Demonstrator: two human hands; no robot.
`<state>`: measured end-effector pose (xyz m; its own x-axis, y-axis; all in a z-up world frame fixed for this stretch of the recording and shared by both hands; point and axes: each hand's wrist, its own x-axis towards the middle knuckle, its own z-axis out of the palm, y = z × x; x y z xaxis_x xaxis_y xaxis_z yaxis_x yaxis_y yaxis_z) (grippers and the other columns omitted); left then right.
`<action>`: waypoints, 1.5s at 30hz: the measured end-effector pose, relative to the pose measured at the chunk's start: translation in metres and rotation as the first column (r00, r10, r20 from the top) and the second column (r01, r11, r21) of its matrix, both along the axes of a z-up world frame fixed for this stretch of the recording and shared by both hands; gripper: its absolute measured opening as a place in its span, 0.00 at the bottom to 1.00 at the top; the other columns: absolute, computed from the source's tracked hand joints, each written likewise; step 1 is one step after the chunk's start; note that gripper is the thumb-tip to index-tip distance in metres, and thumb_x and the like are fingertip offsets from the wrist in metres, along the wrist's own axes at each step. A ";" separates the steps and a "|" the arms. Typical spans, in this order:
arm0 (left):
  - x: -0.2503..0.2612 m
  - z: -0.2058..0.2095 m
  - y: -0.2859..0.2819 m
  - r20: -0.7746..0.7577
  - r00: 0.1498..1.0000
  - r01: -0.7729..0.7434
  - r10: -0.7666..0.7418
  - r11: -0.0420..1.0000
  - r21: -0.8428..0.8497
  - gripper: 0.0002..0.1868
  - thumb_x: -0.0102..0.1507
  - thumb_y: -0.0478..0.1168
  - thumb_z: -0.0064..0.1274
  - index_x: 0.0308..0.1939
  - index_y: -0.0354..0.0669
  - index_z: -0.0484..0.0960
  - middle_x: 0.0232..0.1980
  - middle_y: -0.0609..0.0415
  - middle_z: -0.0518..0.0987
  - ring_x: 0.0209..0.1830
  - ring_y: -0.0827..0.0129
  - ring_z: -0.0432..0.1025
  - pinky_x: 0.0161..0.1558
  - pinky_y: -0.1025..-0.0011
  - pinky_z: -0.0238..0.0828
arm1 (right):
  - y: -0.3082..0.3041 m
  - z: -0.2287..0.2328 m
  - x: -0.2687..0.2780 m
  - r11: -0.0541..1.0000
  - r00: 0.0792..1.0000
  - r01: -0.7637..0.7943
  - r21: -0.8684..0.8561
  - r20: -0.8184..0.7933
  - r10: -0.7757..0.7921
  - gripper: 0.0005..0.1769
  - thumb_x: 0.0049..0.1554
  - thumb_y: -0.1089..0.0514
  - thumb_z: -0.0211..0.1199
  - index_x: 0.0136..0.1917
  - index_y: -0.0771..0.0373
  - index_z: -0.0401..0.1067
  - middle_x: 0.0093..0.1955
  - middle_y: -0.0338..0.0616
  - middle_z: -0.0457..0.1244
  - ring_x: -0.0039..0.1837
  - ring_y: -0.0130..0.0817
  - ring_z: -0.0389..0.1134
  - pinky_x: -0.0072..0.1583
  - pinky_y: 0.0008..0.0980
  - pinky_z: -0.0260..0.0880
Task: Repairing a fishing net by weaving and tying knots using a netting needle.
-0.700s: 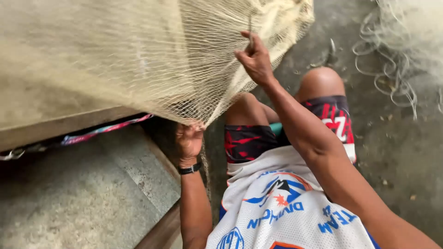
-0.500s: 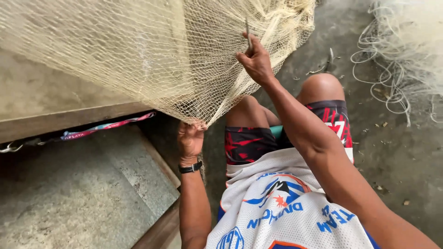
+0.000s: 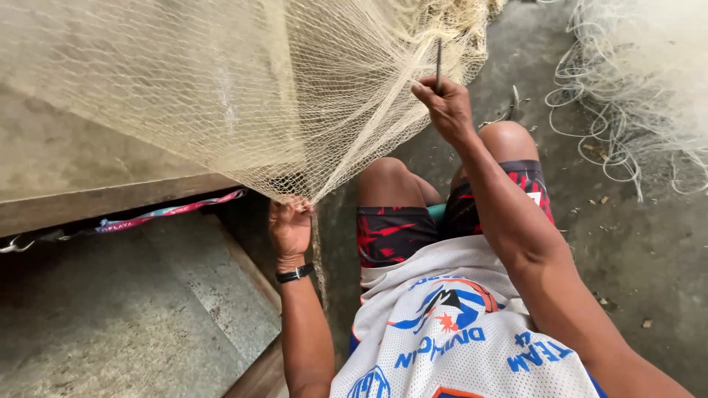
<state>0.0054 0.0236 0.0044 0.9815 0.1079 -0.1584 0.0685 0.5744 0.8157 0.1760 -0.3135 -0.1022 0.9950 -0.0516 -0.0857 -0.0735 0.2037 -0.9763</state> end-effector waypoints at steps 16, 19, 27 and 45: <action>0.055 -0.022 0.043 -0.029 0.999 -0.030 0.028 0.996 -0.078 0.07 0.61 0.36 0.61 0.39 0.54 0.80 0.33 0.61 0.76 0.35 0.73 0.71 0.40 0.76 0.68 | -0.105 0.045 -0.060 0.936 0.973 0.054 -0.347 -0.191 -0.127 0.08 0.60 0.49 0.69 0.46 0.52 0.77 0.35 0.22 0.59 0.39 0.15 0.55 0.41 0.21 0.55; 0.086 -0.001 0.033 -0.087 0.985 -0.143 0.148 0.988 0.063 0.11 0.65 0.31 0.58 0.37 0.56 0.76 0.29 0.60 0.73 0.30 0.71 0.68 0.33 0.77 0.66 | -0.112 0.046 -0.073 0.997 0.984 0.073 0.010 -0.162 -0.071 0.09 0.58 0.54 0.71 0.45 0.57 0.73 0.30 0.27 0.54 0.28 0.14 0.46 0.28 0.20 0.41; 0.123 0.018 0.008 0.143 0.932 -0.346 0.334 0.695 0.630 0.07 0.64 0.40 0.55 0.43 0.54 0.73 0.37 0.59 0.70 0.39 0.72 0.66 0.41 0.69 0.61 | -0.103 0.094 -0.114 1.000 0.999 -0.029 0.006 -0.025 0.029 0.10 0.63 0.53 0.62 0.46 0.62 0.71 0.44 0.41 0.70 0.25 0.18 0.52 0.28 0.18 0.51; 0.091 -0.029 -0.233 -0.042 0.733 0.560 -0.679 0.567 0.604 0.04 0.70 0.38 0.51 0.46 0.43 0.80 0.41 0.60 0.77 0.42 0.76 0.70 0.45 0.78 0.68 | -0.111 0.113 -0.171 0.976 0.996 -0.074 0.206 -0.026 0.081 0.05 0.65 0.59 0.60 0.50 0.63 0.68 0.44 0.46 0.68 0.27 0.17 0.50 0.27 0.17 0.46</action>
<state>0.0968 -0.2092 -0.0251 0.8410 -0.5314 -0.1019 0.0563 -0.1013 0.9933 0.0052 -0.4246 0.0111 0.9916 0.0477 -0.1206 -0.1296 0.3917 -0.9109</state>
